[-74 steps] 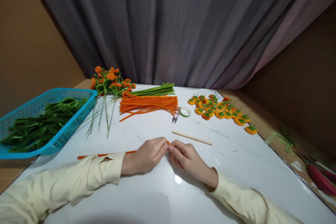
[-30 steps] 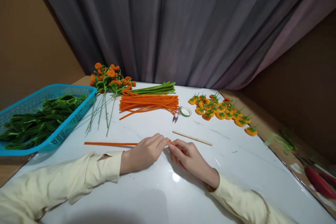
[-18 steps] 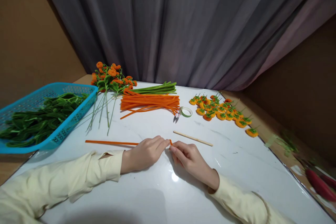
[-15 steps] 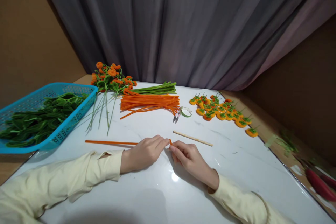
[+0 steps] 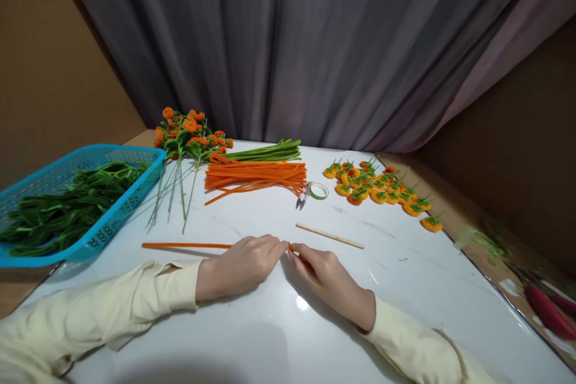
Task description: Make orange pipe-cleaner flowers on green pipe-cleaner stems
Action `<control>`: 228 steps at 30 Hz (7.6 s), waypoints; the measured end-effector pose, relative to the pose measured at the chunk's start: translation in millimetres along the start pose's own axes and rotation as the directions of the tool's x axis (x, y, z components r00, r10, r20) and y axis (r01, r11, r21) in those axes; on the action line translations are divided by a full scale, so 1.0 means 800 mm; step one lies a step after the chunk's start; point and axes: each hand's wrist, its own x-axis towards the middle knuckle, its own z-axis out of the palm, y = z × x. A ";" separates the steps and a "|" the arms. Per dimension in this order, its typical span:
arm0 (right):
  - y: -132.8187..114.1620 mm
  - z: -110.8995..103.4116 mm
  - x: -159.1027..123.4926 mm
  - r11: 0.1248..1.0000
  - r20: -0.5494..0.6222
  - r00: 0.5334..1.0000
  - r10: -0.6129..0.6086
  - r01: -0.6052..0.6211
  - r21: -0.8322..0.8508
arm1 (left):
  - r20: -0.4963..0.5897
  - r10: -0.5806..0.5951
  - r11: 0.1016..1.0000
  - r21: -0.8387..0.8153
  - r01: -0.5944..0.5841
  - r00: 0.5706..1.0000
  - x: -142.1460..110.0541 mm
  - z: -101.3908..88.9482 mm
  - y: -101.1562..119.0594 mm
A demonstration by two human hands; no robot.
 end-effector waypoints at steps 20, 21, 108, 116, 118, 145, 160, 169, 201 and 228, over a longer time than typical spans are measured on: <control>-0.001 -0.016 0.004 0.726 0.103 0.867 -0.488 0.468 -0.504 | 0.173 0.186 0.961 -0.236 -0.143 0.967 0.005 -0.031 -0.016; -0.001 -0.016 0.004 0.728 0.105 0.864 -0.492 0.475 -0.495 | 0.179 0.191 0.962 -0.228 -0.148 0.965 0.006 -0.032 -0.016; 0.014 0.007 -0.009 0.788 0.057 0.894 -0.444 0.420 -0.450 | -0.274 0.157 0.972 -0.129 -0.198 0.949 0.003 0.020 0.002; 0.017 0.000 0.000 0.883 0.016 0.954 -0.301 0.284 -0.373 | -0.155 0.098 0.990 -0.087 -0.112 0.983 0.003 0.025 -0.005; 0.017 -0.001 0.000 0.937 -0.004 0.977 -0.214 0.204 -0.285 | -0.134 0.072 0.991 -0.105 -0.086 0.988 0.002 0.027 -0.006; 0.006 -0.013 0.002 0.969 0.084 0.996 -0.018 -0.003 0.245 | -0.286 0.225 0.971 -0.011 -0.238 0.931 0.003 0.027 -0.007; 0.018 -0.008 -0.005 0.935 0.081 0.952 -0.295 0.306 -0.177 | -0.135 0.090 0.964 -0.239 -0.120 0.987 0.001 0.036 -0.009; 0.045 -0.042 0.033 0.799 0.660 0.749 0.059 -0.431 0.418 | 0.058 -0.199 0.709 -0.681 0.185 0.978 0.015 0.010 -0.016; 0.048 -0.028 0.053 0.609 0.617 0.772 -0.148 -0.420 0.672 | 0.586 0.184 -0.412 -0.682 0.604 0.789 0.024 0.009 -0.043; 0.054 -0.011 0.043 0.908 0.172 0.948 -0.269 0.190 0.374 | 0.536 0.233 -0.636 -0.548 0.544 0.812 0.021 0.025 -0.049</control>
